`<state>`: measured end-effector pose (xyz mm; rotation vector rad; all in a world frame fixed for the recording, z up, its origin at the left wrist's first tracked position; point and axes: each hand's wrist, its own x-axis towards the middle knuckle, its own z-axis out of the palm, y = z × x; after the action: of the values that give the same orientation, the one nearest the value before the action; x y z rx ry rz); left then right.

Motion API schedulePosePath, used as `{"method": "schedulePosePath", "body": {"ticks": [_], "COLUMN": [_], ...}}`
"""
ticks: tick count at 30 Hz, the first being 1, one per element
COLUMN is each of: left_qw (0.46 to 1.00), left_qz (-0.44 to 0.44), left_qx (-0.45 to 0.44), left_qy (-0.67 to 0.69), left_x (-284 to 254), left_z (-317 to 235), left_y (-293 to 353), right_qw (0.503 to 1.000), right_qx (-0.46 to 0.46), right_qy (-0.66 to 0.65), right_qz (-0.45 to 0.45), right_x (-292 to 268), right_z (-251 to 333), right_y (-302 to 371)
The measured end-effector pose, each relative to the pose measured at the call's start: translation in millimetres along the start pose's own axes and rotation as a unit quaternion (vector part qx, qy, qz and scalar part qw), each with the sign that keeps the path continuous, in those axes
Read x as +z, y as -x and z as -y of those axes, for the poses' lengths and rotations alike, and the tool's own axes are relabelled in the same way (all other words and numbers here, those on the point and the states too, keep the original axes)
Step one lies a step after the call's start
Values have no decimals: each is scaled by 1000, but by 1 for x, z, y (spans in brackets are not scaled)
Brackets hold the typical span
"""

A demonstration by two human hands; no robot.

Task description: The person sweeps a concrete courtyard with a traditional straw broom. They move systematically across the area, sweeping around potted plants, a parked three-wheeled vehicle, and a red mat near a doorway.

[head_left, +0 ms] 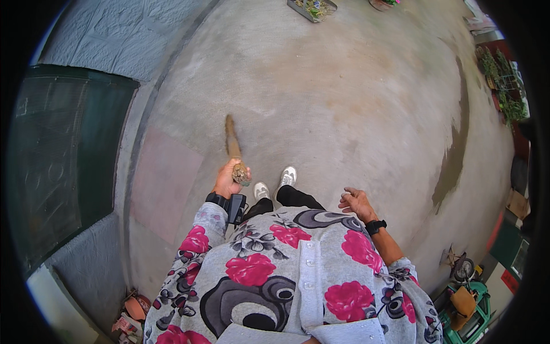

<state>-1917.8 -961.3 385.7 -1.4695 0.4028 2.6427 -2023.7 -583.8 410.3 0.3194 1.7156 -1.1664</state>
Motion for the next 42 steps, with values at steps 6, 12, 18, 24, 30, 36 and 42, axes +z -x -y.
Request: {"method": "schedulePosePath", "body": {"ticks": [6, 12, 18, 24, 30, 36, 42], "left_qw": [987, 942, 870, 913, 912, 918, 919], "left_qz": [124, 270, 319, 119, -192, -267, -205], "left_qx": [-87, -148, -111, 95, 71, 10, 29], "left_qy": [-60, -137, -358, -378, -356, -294, -335], "left_x": [46, 68, 92, 13, -120, -171, -139], "left_z": [47, 43, 65, 22, 23, 43, 33], "left_y": [-11, 21, 51, 56, 103, 126, 125], "right_qw": [1000, 988, 897, 926, 935, 946, 967], "right_qx": [-25, 15, 37, 101, 122, 85, 24], "right_qy": [-4, -100, -401, -321, -242, -251, -253], "right_qz": [13, 116, 181, 172, 229, 188, -13], "right_x": [3, 38, 92, 35, 60, 73, 8], "right_z": [15, 49, 77, 85, 52, 53, 38], "right_y": [-5, -9, -48, -45, -24, -54, -83]}}
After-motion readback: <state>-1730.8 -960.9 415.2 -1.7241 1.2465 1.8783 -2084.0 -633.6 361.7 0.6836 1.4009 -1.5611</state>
